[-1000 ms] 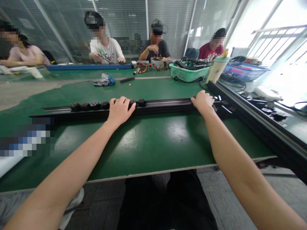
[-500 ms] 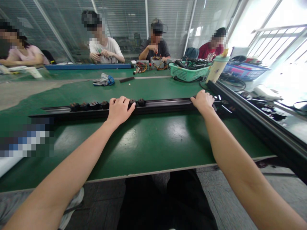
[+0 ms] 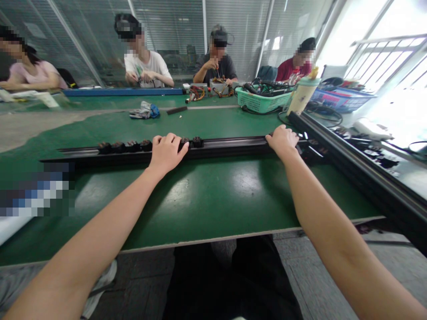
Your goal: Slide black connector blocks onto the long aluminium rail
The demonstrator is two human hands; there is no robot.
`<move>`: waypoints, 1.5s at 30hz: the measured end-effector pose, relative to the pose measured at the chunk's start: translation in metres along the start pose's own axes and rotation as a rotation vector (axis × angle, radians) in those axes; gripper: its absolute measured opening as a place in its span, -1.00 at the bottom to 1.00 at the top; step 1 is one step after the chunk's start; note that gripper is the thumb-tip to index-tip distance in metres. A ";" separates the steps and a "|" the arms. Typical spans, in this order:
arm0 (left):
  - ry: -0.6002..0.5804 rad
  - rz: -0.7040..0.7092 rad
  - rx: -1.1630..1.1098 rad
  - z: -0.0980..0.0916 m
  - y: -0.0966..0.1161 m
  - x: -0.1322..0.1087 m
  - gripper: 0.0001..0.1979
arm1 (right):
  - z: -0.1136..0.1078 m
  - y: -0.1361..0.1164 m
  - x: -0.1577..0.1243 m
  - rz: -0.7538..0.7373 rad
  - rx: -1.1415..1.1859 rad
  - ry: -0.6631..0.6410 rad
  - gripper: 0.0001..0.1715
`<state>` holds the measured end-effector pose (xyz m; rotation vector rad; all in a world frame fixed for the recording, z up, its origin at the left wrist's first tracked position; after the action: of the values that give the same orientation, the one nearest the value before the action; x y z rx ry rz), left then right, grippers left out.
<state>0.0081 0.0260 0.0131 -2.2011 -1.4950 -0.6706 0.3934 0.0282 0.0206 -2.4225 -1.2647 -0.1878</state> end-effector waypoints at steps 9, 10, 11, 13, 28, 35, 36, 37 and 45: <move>-0.021 -0.010 -0.014 -0.002 0.001 0.000 -0.48 | 0.001 0.000 0.001 -0.001 0.012 0.002 -0.32; -0.020 -0.011 -0.023 -0.002 0.001 0.000 -0.48 | 0.000 0.000 0.000 -0.002 0.014 0.001 -0.32; -0.019 -0.012 -0.030 -0.002 0.002 0.000 -0.49 | 0.000 0.000 0.000 -0.003 0.016 -0.001 -0.32; -0.019 -0.015 -0.035 -0.002 0.002 0.000 -0.49 | 0.000 -0.001 -0.001 -0.004 0.019 -0.008 -0.32; -0.031 -0.015 -0.026 -0.002 0.001 0.000 -0.47 | 0.002 0.007 0.005 0.009 0.005 0.027 -0.30; -0.036 -0.022 -0.028 -0.003 0.002 0.000 -0.47 | 0.002 0.007 0.006 0.022 0.000 0.005 -0.29; -0.038 -0.023 -0.032 -0.003 0.002 0.000 -0.47 | 0.002 0.007 0.007 0.024 0.003 0.003 -0.29; -0.039 -0.023 -0.037 -0.003 0.002 0.000 -0.47 | 0.002 0.007 0.007 0.026 0.009 0.002 -0.28; -0.032 -0.014 -0.022 -0.003 0.001 0.000 -0.47 | 0.002 0.009 0.007 0.040 0.021 -0.008 -0.28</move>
<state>0.0088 0.0241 0.0153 -2.2298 -1.5265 -0.6625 0.4042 0.0297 0.0183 -2.4303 -1.2146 -0.1528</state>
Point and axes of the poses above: each hand's wrist, its own x-axis towards the middle knuckle, its own z-axis out of the palm, y = z × x, the point moved 3 cm from there along x, towards the middle knuckle, and after that the axes turned 3 degrees about y, right-handed, at the moved point
